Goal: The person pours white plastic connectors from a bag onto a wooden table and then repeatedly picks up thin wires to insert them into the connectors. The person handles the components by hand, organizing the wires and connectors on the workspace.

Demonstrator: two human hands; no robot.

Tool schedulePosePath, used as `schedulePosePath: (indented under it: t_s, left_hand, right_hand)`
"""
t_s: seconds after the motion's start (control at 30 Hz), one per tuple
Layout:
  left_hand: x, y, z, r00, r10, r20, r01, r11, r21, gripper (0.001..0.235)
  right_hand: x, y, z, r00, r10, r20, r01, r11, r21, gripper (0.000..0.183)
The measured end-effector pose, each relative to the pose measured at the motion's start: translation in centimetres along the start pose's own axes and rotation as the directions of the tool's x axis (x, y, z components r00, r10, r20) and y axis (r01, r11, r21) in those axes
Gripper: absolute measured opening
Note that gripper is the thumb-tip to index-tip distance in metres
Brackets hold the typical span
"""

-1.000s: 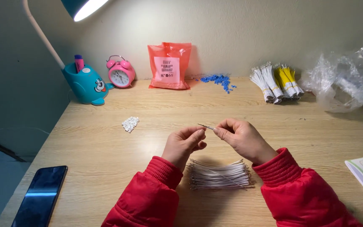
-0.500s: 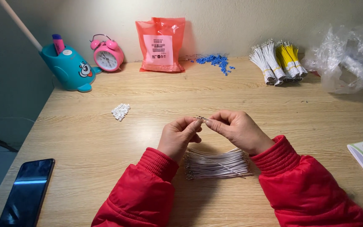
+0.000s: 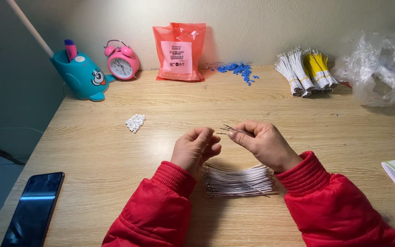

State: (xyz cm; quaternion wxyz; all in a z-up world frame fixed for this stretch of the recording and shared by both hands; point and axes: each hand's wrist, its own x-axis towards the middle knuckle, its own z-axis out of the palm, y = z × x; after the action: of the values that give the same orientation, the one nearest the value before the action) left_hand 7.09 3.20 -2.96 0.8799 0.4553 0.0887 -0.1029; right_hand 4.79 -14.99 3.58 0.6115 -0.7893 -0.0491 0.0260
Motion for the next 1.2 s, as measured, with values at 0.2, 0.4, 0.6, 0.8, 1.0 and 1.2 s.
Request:
schedulePosePath:
  t_s: [0.2, 0.4, 0.6, 0.8, 1.0, 1.2]
  left_hand:
    - [0.7, -0.6, -0.3, 0.999, -0.005, 0.036, 0.006, 0.999, -0.032, 0.025]
    - [-0.4, 0.2, 0.8, 0.997, -0.014, 0.073, 0.023, 0.992, -0.126, 0.026]
    - [-1.4, 1.2, 0.9, 0.997, -0.002, 0.081, 0.011, 0.994, -0.106, 0.027]
    - [0.0, 0.0, 0.0, 0.999, -0.014, 0.048, 0.019, 0.995, -0.100, 0.023]
    - [1.5, -1.4, -1.0, 0.999, 0.043, 0.018, -0.041, 0.996, -0.073, 0.024]
    - [0.8, -0.8, -0.5, 0.998, 0.040, 0.050, -0.036, 0.996, -0.080, 0.023]
  right_hand:
    - [-0.3, -1.0, 0.3, 1.000, -0.003, 0.009, 0.004, 1.000, -0.022, 0.012]
    - [-0.4, -1.6, 0.4, 1.000, -0.021, 0.001, 0.021, 0.999, -0.033, 0.012]
    - [-1.2, -3.8, 0.9, 1.000, -0.028, 0.008, 0.028, 0.999, -0.019, 0.011]
    - [-0.3, -0.8, 0.5, 0.999, -0.012, 0.052, 0.012, 1.000, 0.003, 0.012]
    - [-0.3, -0.6, 0.6, 0.999, -0.008, 0.052, 0.009, 1.000, -0.007, 0.012]
    - [-0.4, -0.6, 0.5, 0.999, -0.005, 0.045, 0.006, 1.000, -0.020, 0.012]
